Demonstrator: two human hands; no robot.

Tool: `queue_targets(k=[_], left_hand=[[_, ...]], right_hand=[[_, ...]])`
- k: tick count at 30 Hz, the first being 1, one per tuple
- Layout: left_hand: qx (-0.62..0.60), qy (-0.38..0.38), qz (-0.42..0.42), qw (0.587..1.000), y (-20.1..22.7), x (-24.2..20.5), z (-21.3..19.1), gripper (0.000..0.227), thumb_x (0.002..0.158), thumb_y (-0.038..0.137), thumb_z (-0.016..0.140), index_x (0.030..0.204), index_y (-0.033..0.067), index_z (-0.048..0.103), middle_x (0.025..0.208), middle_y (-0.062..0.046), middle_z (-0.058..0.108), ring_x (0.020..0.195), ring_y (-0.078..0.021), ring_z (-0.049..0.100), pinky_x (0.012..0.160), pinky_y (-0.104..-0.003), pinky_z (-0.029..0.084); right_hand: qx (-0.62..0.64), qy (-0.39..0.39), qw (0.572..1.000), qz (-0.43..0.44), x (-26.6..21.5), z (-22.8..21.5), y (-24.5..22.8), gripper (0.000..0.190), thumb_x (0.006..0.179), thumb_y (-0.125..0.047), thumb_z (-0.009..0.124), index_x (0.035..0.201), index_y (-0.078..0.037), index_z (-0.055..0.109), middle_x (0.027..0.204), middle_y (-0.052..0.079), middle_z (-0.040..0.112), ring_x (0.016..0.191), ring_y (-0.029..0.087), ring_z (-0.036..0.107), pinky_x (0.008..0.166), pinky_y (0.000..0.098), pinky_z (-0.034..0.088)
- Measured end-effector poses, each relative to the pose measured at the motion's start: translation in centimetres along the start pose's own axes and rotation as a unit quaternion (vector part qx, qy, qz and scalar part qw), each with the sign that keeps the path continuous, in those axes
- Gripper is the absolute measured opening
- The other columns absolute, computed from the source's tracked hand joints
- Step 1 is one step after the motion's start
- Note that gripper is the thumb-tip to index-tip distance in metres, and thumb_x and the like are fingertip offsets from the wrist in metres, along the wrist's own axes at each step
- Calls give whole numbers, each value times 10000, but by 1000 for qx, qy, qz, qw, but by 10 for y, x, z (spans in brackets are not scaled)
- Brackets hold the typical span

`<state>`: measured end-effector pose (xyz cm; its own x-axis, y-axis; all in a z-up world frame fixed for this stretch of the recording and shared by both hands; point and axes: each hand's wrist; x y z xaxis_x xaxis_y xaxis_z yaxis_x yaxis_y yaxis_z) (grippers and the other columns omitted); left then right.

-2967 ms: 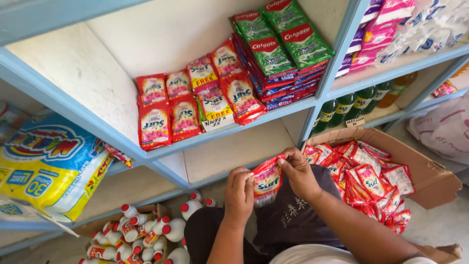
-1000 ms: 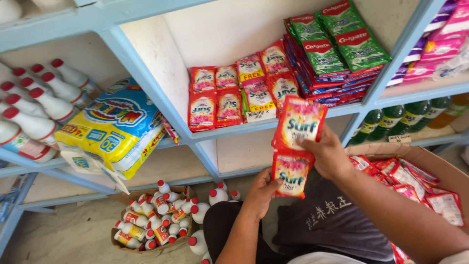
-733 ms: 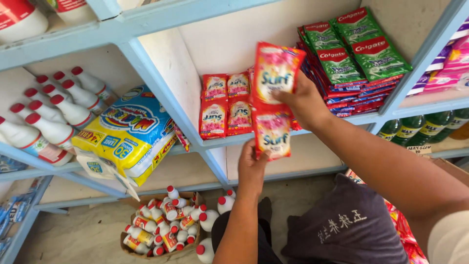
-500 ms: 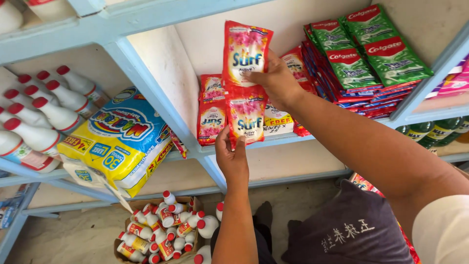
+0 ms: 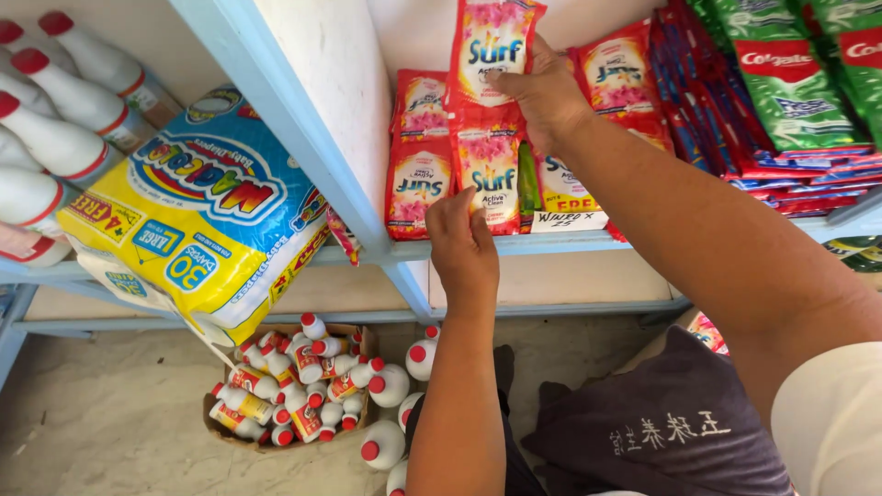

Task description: The person sits on the floor and takes small packets of detergent from a cardboard box, arranging them neatly on a nearby shelf. They handle both red and green packets, placing them in rows alongside other products.

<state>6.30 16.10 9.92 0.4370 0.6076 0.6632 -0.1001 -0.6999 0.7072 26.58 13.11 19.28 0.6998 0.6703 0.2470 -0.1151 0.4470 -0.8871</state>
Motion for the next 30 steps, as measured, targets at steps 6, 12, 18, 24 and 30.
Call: queue_targets(k=[6,12,18,24,30], left_hand=[[49,-52,-45,996,4,6,-5,331,914,-40,657,1215,98,662,1190,-152,587,1018,-321,676,829,-406,593],[73,-78,-24,994,3,2,-6,301,922,-37,676,1197,88,678,1153,-115,625,1007,-315,679,837,-420,580],[105,-95,35,989,10,-5,-9,352,878,-8,683,1223,60,671,1236,-147,607,1122,-372,608,949,-462,531],[141,-140,37,979,15,-5,-12,439,863,-1,683,1295,69,649,1317,-138,592,1162,-382,551,975,-468,512],[170,-142,46,974,16,-11,-13,471,848,6,679,1315,49,640,1355,-155,572,1158,-380,532,1015,-467,484]], right_hand=[[-553,133,821,-49,36,-55,61,860,751,80,796,1469,33,324,1474,360,307,1330,507,397,1037,506,449],[-751,-28,654,-91,19,-11,32,579,1014,-47,585,1574,-50,439,1513,220,447,1428,414,522,1218,460,455],[-761,-174,625,11,24,-17,60,714,1037,-492,464,1564,-34,319,1523,271,327,1432,451,316,1137,534,305],[-781,-182,597,-2,22,-19,60,782,1034,-525,472,1597,-39,230,1558,309,238,1448,478,205,1153,560,219],[-783,-169,599,11,12,-23,57,709,1079,-505,399,1636,-88,266,1616,216,325,1552,365,253,1265,554,195]])
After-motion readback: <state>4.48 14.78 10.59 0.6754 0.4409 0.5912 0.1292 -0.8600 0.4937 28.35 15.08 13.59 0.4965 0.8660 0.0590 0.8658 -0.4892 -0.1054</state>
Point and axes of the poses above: each hand's wrist, its own x-axis towards the middle knuckle, its own z-axis out of the palm, y = z × x
